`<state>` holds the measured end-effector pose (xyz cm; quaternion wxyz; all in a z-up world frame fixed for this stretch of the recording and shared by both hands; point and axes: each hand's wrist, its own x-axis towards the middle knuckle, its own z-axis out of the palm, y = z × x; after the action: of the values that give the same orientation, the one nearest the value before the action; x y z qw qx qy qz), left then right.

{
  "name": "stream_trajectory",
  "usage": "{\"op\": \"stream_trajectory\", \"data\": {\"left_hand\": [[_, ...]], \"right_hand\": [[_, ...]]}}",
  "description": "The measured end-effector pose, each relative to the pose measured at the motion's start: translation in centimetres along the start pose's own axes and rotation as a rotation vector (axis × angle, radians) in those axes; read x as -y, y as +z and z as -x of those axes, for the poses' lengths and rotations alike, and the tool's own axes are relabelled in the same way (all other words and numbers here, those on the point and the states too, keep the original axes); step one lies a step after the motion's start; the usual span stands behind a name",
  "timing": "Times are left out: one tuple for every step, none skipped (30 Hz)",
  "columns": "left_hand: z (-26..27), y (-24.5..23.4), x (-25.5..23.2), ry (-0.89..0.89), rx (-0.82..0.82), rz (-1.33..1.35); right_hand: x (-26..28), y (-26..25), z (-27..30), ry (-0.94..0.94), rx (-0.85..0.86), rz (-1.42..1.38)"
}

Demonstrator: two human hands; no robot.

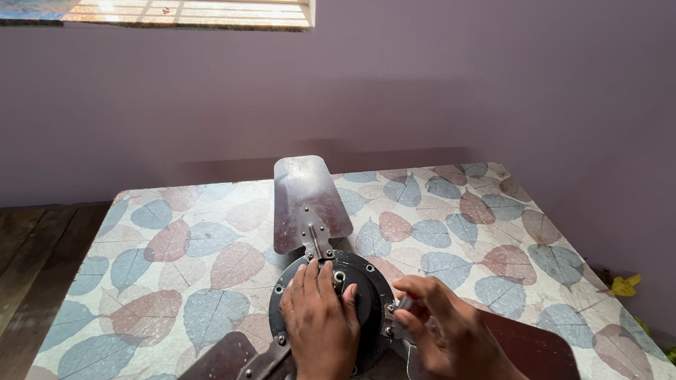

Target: The person uses a screwdriver to tighten screws on the central hub of a ceiling fan placed on a table. The hands hold the fan steady while turning the screwdriver on multiple fasteners around the hub.

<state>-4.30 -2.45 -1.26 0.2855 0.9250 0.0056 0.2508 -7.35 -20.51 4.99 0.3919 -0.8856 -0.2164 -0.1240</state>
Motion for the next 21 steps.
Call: {"op": "stream_trajectory", "data": {"left_hand": [[0.1,0.1,0.1,0.002,-0.009,-0.007],[0.1,0.1,0.2,0.003,-0.018,-0.013],[0.0,0.1,0.4,0.007,-0.023,-0.020],[0.0,0.1,0.5,0.016,-0.017,-0.021],[-0.1,0.1,0.5,0.028,-0.013,-0.018],[-0.2,0.2,0.5,0.040,-0.009,-0.015],[-0.5,0.2,0.5,0.045,-0.009,-0.017],[-0.7,0.2,0.5,0.050,-0.009,-0.018],[-0.7,0.2,0.6,0.053,-0.008,-0.022],[-0.8,0.3,0.5,0.046,-0.008,-0.023],[-0.9,0.4,0.5,0.037,-0.012,-0.027],[-0.8,0.4,0.4,0.028,-0.016,-0.032],[-0.7,0.5,0.3,0.021,-0.023,-0.045],[-0.5,0.6,0.2,0.014,-0.031,-0.058],[-0.4,0.7,0.0,0.014,-0.036,-0.070],[-0.2,0.6,-0.1,0.006,-0.024,-0.087],[-0.1,0.5,-0.1,-0.002,-0.015,-0.102],[-0.2,0.4,-0.1,-0.010,-0.005,-0.117],[-0.2,0.4,0.0,-0.011,-0.006,-0.100],[-0.2,0.3,0.1,-0.012,-0.007,-0.084],[-0.3,0.3,0.2,-0.012,-0.006,-0.064]], "right_hand": [[-0.1,0.2,0.2,-0.034,-0.031,-0.005],[-0.2,0.3,0.3,-0.069,-0.061,-0.010],[-0.3,0.5,0.3,-0.099,-0.094,-0.015],[-0.4,0.8,0.1,-0.110,-0.098,-0.003],[-0.6,1.0,0.0,-0.121,-0.105,0.014],[-0.8,1.2,-0.2,-0.132,-0.113,0.031],[-1.0,1.3,-0.5,-0.122,-0.113,0.014],[-1.2,1.3,-0.8,-0.112,-0.113,-0.003],[-1.4,1.4,-0.9,-0.102,-0.111,-0.022],[-1.5,1.4,-0.8,-0.087,-0.114,-0.042],[-1.6,1.3,-0.8,-0.076,-0.116,-0.065],[-1.7,1.2,-0.8,-0.066,-0.118,-0.088],[-1.8,1.3,-0.6,-0.068,-0.123,-0.087],[-1.9,1.2,-0.4,-0.070,-0.129,-0.087],[-2.1,1.1,-0.2,-0.071,-0.141,-0.084],[-2.1,1.0,0.1,-0.094,-0.158,-0.088],[-2.2,1.0,0.3,-0.120,-0.176,-0.089],[-2.2,1.0,0.4,-0.146,-0.195,-0.090],[-2.3,1.1,0.4,-0.124,-0.195,-0.123],[-2.3,1.3,0.4,-0.101,-0.195,-0.156],[-2.4,1.5,0.4,-0.077,-0.195,-0.187]]}}
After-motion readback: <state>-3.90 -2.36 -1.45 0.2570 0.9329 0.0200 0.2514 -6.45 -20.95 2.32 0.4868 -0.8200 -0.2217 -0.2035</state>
